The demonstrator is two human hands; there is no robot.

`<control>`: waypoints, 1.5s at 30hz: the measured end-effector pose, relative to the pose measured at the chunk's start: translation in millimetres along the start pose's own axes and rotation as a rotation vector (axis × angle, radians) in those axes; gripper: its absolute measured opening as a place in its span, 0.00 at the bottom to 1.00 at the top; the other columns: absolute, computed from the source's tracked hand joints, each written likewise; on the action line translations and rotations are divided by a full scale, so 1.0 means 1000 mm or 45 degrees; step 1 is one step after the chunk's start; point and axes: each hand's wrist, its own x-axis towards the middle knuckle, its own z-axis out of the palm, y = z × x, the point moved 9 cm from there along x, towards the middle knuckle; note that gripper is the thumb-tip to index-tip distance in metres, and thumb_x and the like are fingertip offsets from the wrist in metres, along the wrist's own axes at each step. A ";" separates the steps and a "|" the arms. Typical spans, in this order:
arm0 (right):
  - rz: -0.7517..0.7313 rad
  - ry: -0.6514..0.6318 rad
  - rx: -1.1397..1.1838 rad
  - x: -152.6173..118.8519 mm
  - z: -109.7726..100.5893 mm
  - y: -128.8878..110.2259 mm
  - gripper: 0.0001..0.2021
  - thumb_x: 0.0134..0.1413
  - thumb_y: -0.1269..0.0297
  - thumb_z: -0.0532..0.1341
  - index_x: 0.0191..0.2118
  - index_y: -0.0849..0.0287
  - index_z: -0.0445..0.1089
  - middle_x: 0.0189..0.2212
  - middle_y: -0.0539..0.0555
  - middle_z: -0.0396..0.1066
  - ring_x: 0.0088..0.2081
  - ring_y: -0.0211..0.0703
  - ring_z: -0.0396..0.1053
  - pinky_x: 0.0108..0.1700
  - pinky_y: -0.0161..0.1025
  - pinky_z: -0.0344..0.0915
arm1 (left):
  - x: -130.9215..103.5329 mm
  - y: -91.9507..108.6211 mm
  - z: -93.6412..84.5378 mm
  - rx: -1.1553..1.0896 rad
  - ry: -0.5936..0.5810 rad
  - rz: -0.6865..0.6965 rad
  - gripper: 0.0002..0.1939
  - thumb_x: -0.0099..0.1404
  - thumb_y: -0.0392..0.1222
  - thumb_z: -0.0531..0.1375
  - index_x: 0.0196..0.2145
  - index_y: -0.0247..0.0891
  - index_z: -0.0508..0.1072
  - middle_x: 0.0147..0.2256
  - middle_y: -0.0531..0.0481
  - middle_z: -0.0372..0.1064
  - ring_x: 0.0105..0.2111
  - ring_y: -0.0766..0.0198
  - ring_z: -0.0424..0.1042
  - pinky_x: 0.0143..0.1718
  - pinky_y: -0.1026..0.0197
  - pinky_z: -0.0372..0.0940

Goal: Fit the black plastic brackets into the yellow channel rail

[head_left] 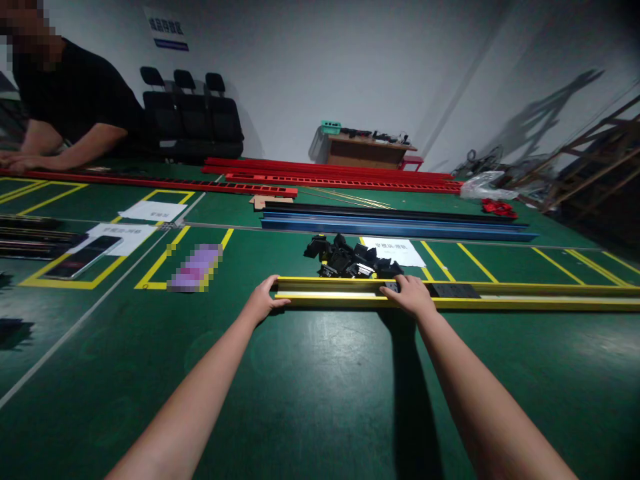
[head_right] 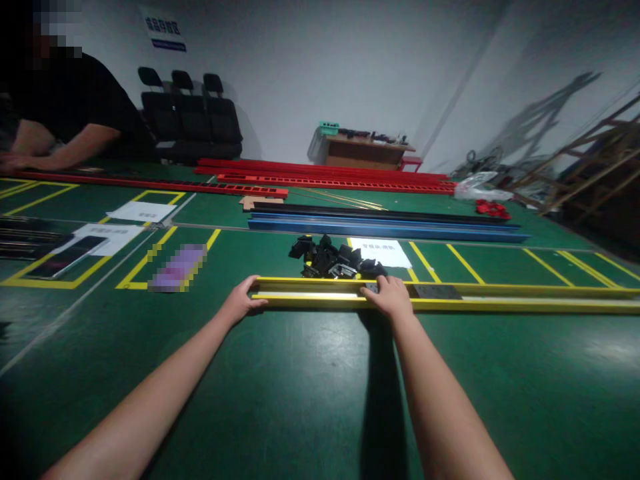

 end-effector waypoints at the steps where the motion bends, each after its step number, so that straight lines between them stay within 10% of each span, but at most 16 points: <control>1: 0.007 0.045 -0.013 -0.002 -0.001 0.002 0.29 0.50 0.40 0.49 0.45 0.61 0.66 0.41 0.61 0.66 0.46 0.53 0.60 0.48 0.44 0.54 | 0.000 -0.002 0.001 0.002 -0.009 -0.003 0.36 0.45 0.50 0.67 0.51 0.37 0.62 0.48 0.42 0.67 0.49 0.53 0.67 0.53 0.49 0.60; 45: 0.029 0.188 0.210 -0.006 -0.006 0.003 0.19 0.54 0.54 0.53 0.47 0.59 0.65 0.43 0.58 0.66 0.48 0.49 0.58 0.52 0.43 0.51 | -0.015 0.004 0.008 0.580 -0.001 -0.064 0.37 0.59 0.57 0.54 0.61 0.37 0.51 0.51 0.38 0.64 0.53 0.48 0.62 0.52 0.47 0.59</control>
